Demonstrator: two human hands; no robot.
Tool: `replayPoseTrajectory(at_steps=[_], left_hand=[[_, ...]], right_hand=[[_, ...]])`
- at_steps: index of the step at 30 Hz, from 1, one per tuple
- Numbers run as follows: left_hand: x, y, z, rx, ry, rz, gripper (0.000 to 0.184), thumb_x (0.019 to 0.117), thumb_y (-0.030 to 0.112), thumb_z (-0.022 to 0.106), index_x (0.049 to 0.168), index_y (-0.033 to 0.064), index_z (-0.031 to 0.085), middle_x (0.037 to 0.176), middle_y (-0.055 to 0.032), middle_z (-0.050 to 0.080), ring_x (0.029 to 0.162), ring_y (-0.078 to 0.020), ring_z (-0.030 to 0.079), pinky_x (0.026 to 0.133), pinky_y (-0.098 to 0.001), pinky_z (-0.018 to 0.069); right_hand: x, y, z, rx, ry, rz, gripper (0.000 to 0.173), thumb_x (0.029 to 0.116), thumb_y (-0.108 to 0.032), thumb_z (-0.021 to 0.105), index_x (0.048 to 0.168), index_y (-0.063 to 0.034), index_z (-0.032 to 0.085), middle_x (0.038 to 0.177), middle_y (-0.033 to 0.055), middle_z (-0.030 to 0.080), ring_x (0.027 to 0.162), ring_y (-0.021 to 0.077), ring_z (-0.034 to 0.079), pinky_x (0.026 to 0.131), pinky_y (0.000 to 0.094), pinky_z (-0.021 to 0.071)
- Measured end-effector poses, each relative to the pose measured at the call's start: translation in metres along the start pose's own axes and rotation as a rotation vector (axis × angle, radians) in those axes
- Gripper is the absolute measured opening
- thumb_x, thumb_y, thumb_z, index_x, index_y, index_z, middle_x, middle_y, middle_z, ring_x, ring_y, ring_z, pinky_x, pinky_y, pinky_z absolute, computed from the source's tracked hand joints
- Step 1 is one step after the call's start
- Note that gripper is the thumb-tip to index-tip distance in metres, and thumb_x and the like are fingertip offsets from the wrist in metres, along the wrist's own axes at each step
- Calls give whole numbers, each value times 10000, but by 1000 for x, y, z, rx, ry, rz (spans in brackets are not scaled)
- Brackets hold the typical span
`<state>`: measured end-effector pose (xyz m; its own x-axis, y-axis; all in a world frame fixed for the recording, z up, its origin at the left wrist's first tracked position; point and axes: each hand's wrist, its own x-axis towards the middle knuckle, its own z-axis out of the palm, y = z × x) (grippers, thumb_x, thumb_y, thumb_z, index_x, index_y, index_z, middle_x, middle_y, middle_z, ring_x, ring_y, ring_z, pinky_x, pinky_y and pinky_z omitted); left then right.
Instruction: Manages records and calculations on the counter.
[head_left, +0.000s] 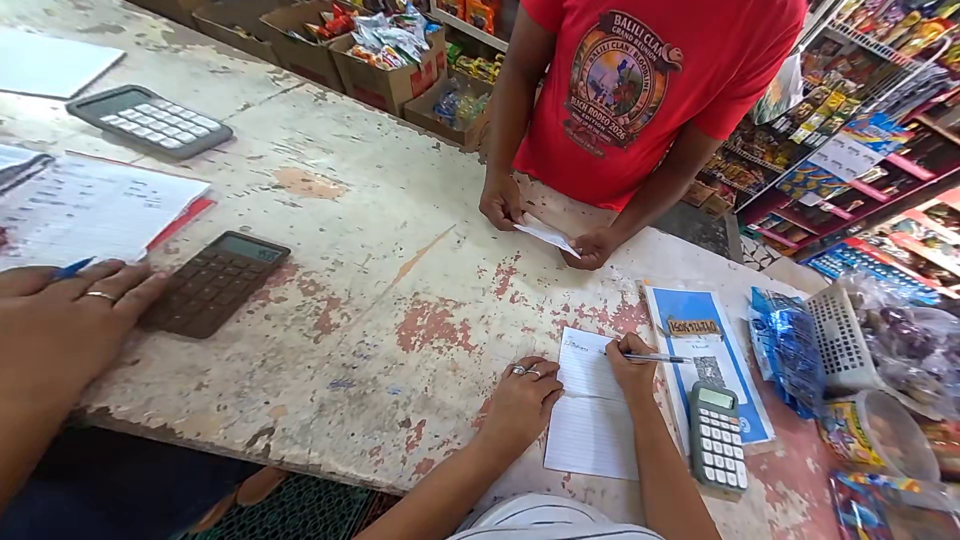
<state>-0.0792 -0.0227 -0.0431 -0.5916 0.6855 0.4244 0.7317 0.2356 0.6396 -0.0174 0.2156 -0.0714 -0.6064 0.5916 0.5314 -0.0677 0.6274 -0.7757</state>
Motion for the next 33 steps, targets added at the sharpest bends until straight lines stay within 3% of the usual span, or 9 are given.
replayPoseTrajectory(at_steps=[4,6,8,10,12,14,18,25,33], left_hand=[[0,1,-2,3,-8,1,92,907,154,712,908,113,794,1182,-37,744,1191,-278,661,994,-499,522],[0,1,-2,-1,-12,2,91,907,149,713,910,112,796,1185,-36,744,1197,-280,657,999,-498,519],[1,1,-3,-11,-13,1,91,910,146,713,914,110,797,1192,-39,743,1203,-280,654,1003,-500,515],[2,2,-3,-19,-19,-2,82,907,135,717,914,107,793,1200,-41,742,1205,-283,655,1003,-507,513],[2,3,-4,-22,-25,1,83,905,129,717,920,104,794,1201,-43,743,1208,-288,655,1004,-511,511],[2,2,-4,-12,-23,9,88,909,132,712,925,105,794,1196,-42,744,1207,-287,655,1004,-508,511],[2,3,-4,-12,-23,6,81,906,131,720,924,108,795,1193,-42,745,1209,-282,654,1011,-499,510],[3,3,-6,-4,-49,-10,95,923,156,706,933,113,791,1201,-35,742,1229,-279,641,1027,-494,495],[5,5,-8,-33,-56,-16,87,912,129,710,917,91,788,1216,-52,736,1233,-302,638,1026,-517,493]], right_hand=[[2,0,1,11,11,16,305,819,-12,659,632,-141,456,548,-60,427,478,34,433,451,196,377],[6,-16,-1,98,3,152,312,887,-52,688,662,-116,483,550,-38,463,464,57,462,441,213,409],[13,-48,-2,222,-65,377,254,994,-127,652,777,-56,541,595,26,589,454,110,570,413,258,496],[16,-73,5,307,-164,478,150,1030,-119,591,928,-15,556,709,76,686,488,145,634,419,281,533],[12,-75,18,271,-195,422,151,968,-73,671,904,-6,552,716,78,694,488,139,636,418,270,530],[3,-59,32,226,-145,260,234,869,-57,777,787,-34,559,632,35,640,473,98,598,429,239,515],[-6,-42,46,172,-109,3,259,834,-14,713,666,-93,531,559,-42,512,483,26,501,462,176,439],[-8,-35,51,33,-137,-67,286,811,-33,704,618,-107,506,542,-49,475,476,17,471,447,176,406],[-6,-37,49,66,-127,-62,294,797,-11,686,607,-111,486,538,-54,460,474,14,454,446,174,393]])
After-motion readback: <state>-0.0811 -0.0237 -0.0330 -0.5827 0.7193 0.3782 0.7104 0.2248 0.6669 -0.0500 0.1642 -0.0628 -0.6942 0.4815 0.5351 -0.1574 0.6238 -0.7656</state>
